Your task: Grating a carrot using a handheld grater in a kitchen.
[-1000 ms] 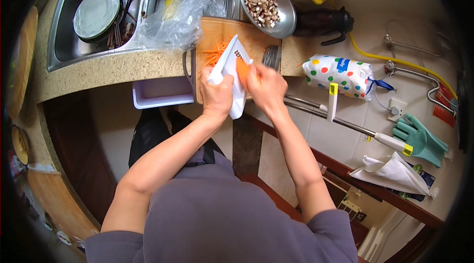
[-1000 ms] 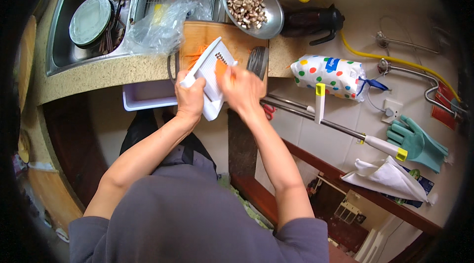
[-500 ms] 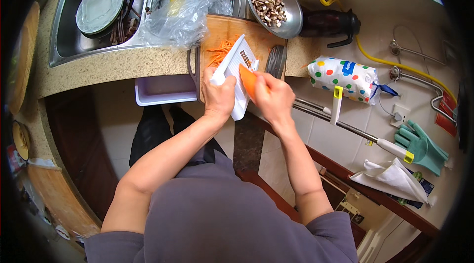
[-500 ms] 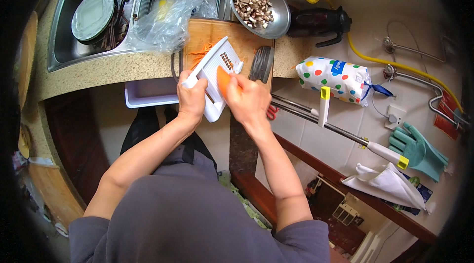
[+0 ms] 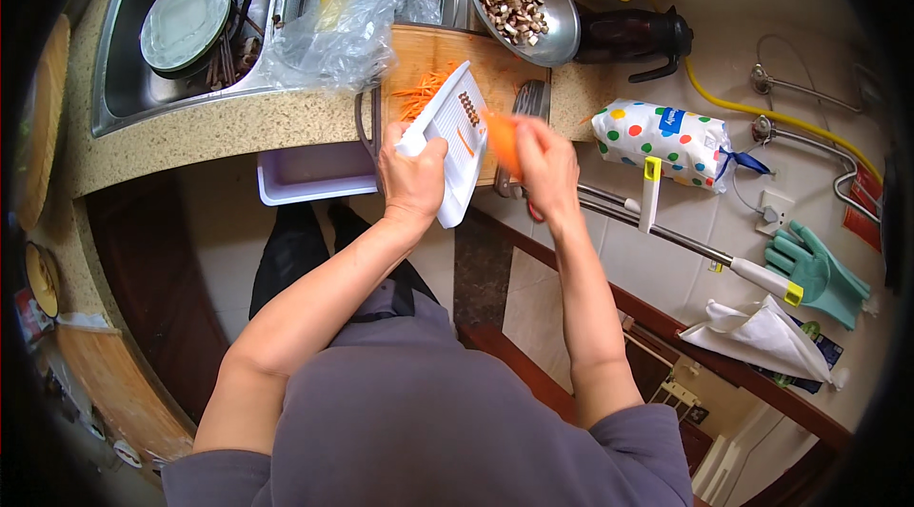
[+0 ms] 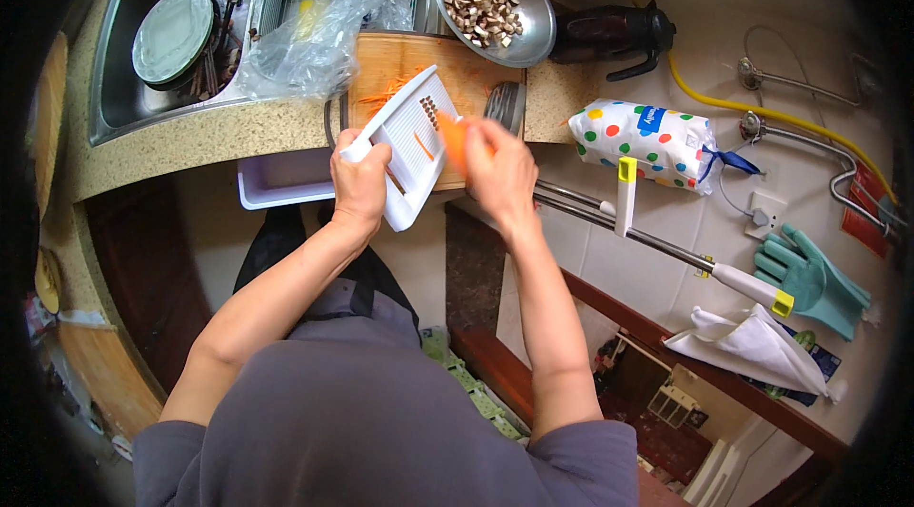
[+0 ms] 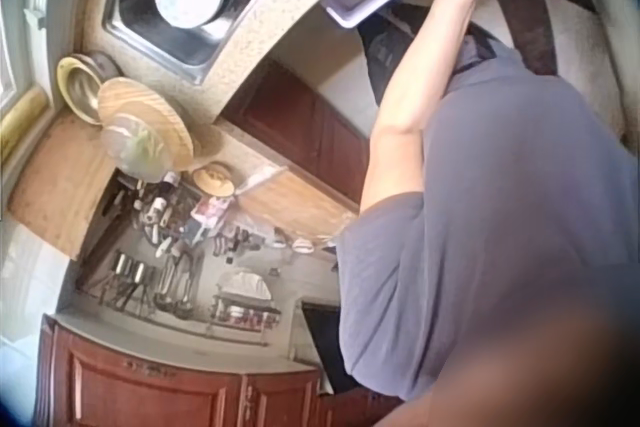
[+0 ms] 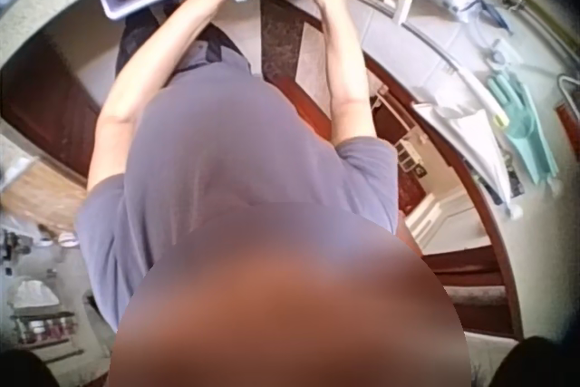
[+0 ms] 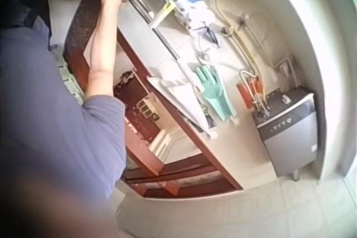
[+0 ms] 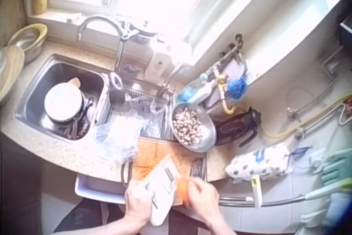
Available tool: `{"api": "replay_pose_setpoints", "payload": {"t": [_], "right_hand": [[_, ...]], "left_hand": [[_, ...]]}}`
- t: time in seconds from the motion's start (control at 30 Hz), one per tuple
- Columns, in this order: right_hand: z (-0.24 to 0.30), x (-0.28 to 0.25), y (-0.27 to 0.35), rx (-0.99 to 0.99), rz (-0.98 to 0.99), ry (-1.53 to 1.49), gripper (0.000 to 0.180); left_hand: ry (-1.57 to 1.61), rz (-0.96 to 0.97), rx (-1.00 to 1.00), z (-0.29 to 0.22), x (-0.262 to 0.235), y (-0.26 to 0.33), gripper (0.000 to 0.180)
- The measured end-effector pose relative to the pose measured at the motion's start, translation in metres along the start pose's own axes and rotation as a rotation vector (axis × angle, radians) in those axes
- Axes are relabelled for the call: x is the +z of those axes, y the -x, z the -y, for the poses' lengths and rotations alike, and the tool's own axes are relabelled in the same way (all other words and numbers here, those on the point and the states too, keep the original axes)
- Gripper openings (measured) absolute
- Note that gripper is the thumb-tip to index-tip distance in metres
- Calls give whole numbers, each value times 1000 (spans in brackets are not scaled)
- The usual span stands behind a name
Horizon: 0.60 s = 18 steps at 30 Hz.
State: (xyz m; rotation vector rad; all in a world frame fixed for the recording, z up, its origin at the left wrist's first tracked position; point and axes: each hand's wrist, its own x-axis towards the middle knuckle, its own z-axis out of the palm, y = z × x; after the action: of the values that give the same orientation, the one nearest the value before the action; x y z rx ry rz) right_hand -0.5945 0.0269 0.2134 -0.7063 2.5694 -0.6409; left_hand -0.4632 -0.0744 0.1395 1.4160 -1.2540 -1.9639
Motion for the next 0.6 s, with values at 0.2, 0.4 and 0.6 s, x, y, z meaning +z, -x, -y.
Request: {"api": "replay_pose_setpoints", "payload": {"t": [0.2,0.4,0.6], "right_hand": [[-9,43,-45,-57,-243,390,34],[-47,51,-94,81,-187,564,42],[15,4,-4,85,20,25,40]], "left_hand": [[-27,45,26,-7,11,0,32],[17,82,-1,-12,13,7,31],[107,60,-64,-15,-4,0,30]]}}
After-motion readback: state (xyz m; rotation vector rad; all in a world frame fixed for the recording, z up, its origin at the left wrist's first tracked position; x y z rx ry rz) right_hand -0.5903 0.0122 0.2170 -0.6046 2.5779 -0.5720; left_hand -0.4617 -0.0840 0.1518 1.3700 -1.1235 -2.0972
